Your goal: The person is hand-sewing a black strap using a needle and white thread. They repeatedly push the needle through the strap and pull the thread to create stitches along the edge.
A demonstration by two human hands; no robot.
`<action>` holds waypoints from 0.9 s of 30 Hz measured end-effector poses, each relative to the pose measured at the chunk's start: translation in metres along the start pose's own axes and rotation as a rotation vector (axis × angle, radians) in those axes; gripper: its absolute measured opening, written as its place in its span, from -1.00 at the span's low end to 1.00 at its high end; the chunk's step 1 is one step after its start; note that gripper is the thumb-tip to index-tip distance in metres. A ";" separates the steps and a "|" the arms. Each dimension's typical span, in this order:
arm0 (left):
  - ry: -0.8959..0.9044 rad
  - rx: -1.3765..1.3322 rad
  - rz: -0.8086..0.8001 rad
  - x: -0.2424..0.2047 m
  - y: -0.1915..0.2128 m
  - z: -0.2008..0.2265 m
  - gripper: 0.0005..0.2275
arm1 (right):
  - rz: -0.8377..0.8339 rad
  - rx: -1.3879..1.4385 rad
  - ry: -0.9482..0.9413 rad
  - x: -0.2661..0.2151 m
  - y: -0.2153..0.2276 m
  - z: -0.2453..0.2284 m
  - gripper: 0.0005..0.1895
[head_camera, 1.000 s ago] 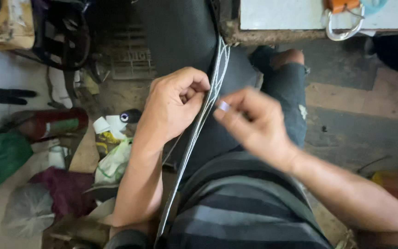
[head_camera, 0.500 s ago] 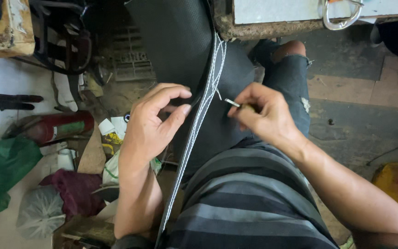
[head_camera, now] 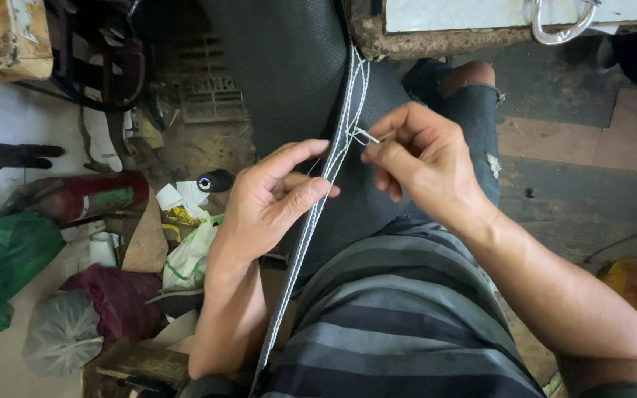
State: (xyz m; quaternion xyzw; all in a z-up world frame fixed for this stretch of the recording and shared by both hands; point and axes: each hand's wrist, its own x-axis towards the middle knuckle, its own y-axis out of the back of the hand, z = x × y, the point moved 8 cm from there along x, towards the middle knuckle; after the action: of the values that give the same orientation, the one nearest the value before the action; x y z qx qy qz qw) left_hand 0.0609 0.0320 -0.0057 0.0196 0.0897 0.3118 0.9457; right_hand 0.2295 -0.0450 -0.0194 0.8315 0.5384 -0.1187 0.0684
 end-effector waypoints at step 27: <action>-0.047 -0.189 -0.049 0.005 -0.006 -0.012 -0.58 | -0.091 -0.125 0.013 0.006 -0.010 -0.010 -0.90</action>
State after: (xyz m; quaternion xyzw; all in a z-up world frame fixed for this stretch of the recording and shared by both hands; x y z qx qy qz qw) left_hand 0.0661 0.0294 -0.0188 -0.0647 0.0379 0.2951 0.9525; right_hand 0.2241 -0.0332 -0.0112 0.8010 0.5824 -0.0824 0.1111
